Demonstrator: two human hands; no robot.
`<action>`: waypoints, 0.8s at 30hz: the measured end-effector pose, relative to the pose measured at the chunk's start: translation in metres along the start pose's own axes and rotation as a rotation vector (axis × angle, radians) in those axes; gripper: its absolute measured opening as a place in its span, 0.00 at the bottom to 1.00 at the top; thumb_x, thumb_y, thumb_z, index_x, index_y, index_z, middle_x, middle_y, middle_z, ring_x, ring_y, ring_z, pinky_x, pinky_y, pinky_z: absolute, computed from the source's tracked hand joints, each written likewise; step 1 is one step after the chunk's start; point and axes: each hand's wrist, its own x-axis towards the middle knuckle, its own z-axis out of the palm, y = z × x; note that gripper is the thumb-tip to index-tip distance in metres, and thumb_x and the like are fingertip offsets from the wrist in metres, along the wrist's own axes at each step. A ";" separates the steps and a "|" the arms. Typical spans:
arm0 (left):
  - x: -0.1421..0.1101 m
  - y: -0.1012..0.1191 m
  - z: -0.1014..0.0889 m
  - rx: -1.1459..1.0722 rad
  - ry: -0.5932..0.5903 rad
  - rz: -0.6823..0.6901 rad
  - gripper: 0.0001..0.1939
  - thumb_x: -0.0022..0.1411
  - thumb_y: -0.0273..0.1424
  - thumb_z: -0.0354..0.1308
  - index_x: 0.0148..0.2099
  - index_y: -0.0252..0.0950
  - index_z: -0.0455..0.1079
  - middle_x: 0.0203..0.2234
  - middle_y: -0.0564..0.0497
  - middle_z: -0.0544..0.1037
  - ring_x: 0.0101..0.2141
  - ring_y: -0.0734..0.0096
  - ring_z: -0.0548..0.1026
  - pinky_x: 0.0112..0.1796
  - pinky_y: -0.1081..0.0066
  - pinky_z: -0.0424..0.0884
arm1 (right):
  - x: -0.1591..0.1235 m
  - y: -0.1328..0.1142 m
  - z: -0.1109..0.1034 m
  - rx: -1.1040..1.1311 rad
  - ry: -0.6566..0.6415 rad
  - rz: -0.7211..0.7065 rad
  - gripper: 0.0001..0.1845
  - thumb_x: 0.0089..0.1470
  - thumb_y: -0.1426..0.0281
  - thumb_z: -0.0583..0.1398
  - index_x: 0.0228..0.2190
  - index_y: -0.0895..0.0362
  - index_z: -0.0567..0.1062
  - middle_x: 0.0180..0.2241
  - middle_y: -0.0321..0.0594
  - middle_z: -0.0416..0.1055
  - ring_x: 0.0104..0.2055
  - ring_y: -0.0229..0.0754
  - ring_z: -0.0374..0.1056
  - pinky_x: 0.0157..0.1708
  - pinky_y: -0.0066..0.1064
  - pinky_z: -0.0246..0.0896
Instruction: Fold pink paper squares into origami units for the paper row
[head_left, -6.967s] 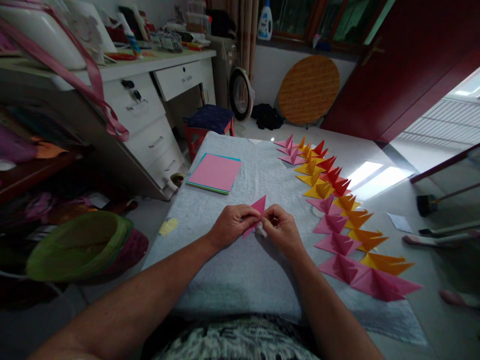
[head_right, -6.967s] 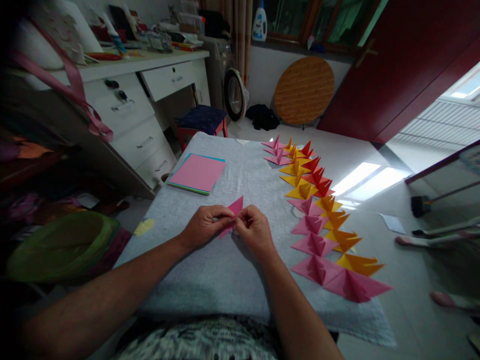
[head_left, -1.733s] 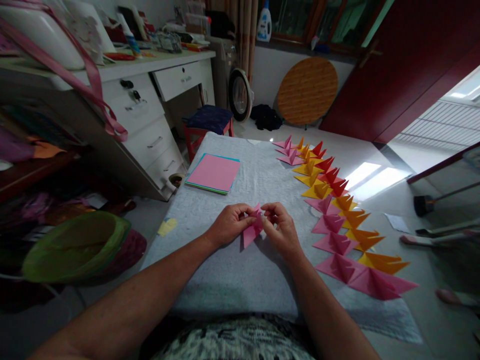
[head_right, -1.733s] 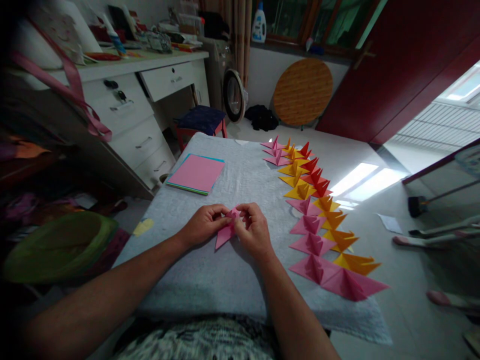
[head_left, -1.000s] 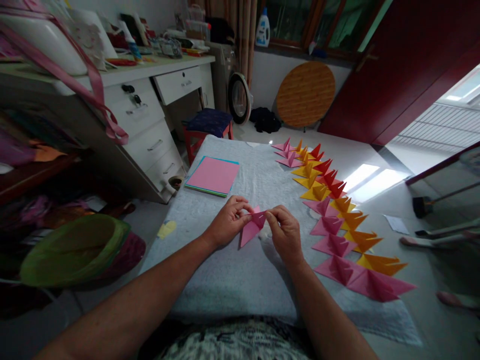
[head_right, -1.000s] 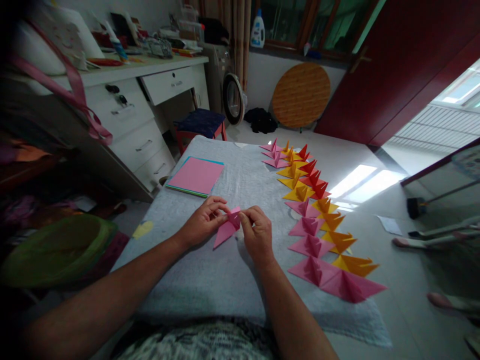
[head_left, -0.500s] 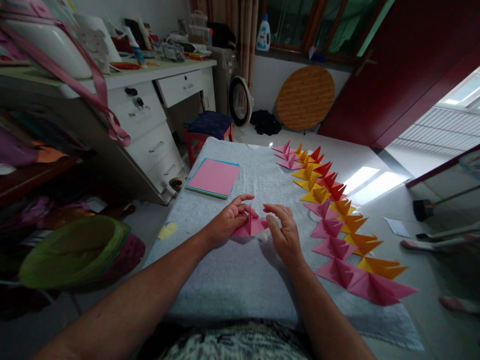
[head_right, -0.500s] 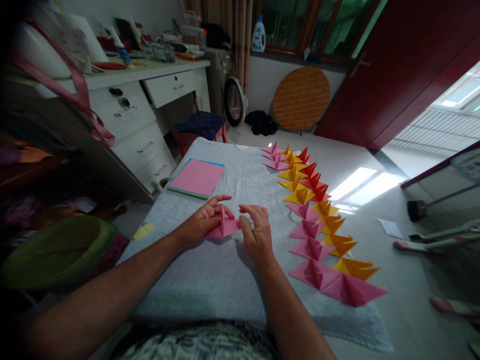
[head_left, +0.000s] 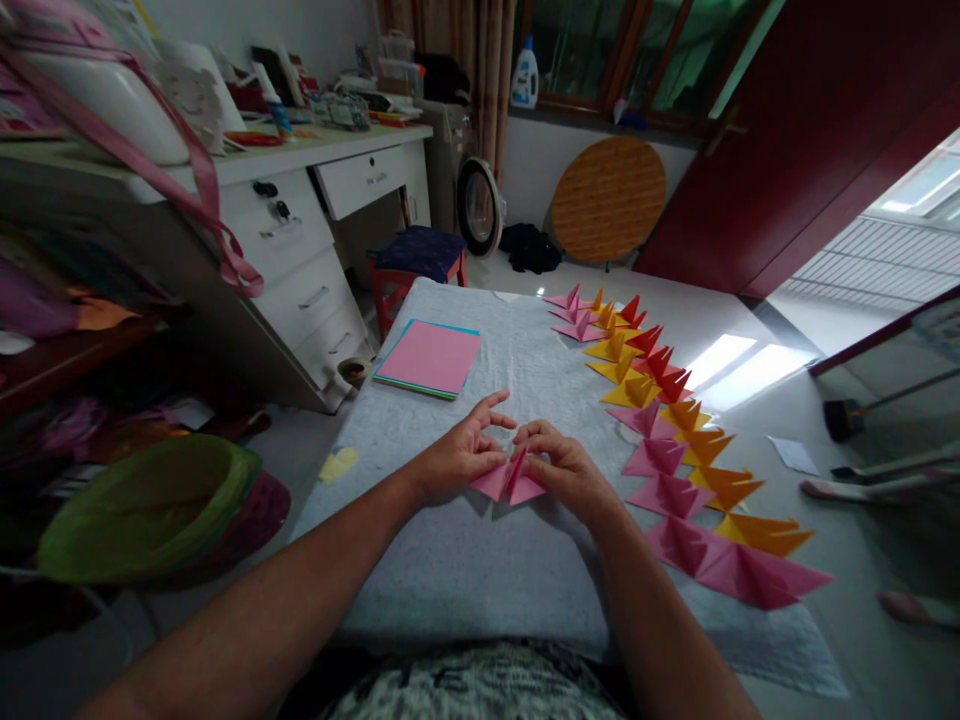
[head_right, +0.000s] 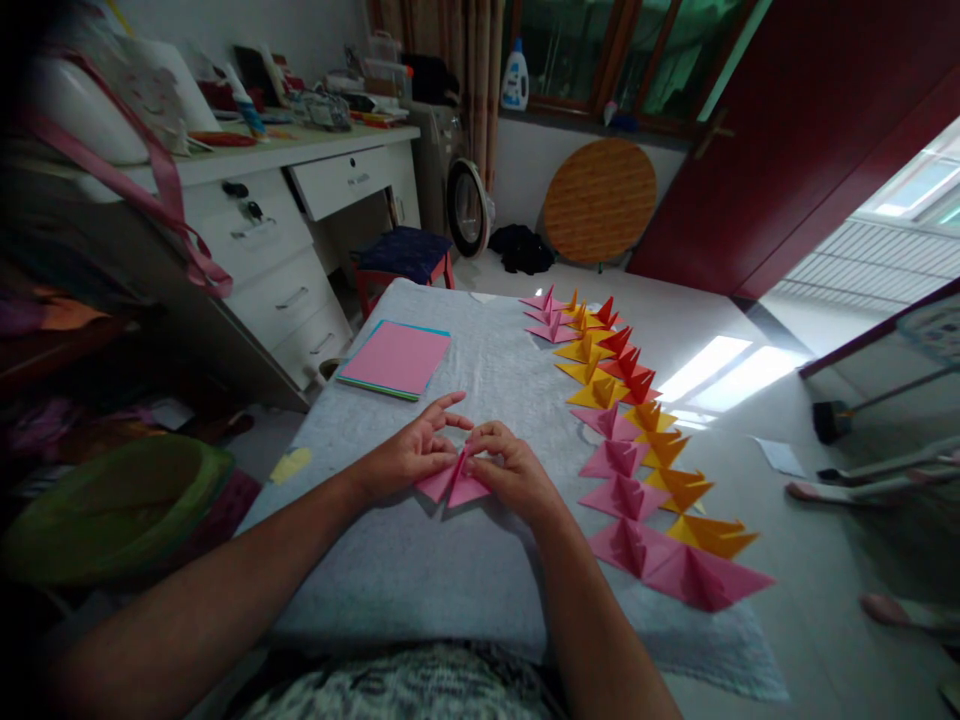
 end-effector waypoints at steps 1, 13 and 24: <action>0.001 0.000 -0.001 0.062 0.077 0.027 0.36 0.59 0.31 0.62 0.67 0.45 0.55 0.52 0.45 0.70 0.33 0.77 0.72 0.37 0.70 0.69 | 0.000 -0.001 -0.001 0.017 0.019 0.022 0.07 0.55 0.61 0.65 0.30 0.50 0.80 0.39 0.39 0.70 0.44 0.43 0.67 0.47 0.37 0.62; -0.009 0.019 0.014 0.382 0.232 0.021 0.25 0.61 0.46 0.61 0.53 0.35 0.70 0.18 0.61 0.65 0.20 0.76 0.63 0.25 0.74 0.57 | 0.002 -0.013 0.007 -0.352 0.347 0.053 0.07 0.53 0.67 0.57 0.25 0.55 0.72 0.22 0.32 0.67 0.25 0.36 0.59 0.28 0.28 0.55; 0.005 0.009 0.017 -0.158 0.264 -0.062 0.20 0.52 0.46 0.69 0.33 0.33 0.76 0.24 0.53 0.76 0.23 0.76 0.68 0.28 0.75 0.62 | 0.000 -0.010 0.019 -0.264 0.372 -0.057 0.05 0.56 0.70 0.58 0.36 0.54 0.73 0.29 0.34 0.71 0.28 0.36 0.65 0.28 0.27 0.61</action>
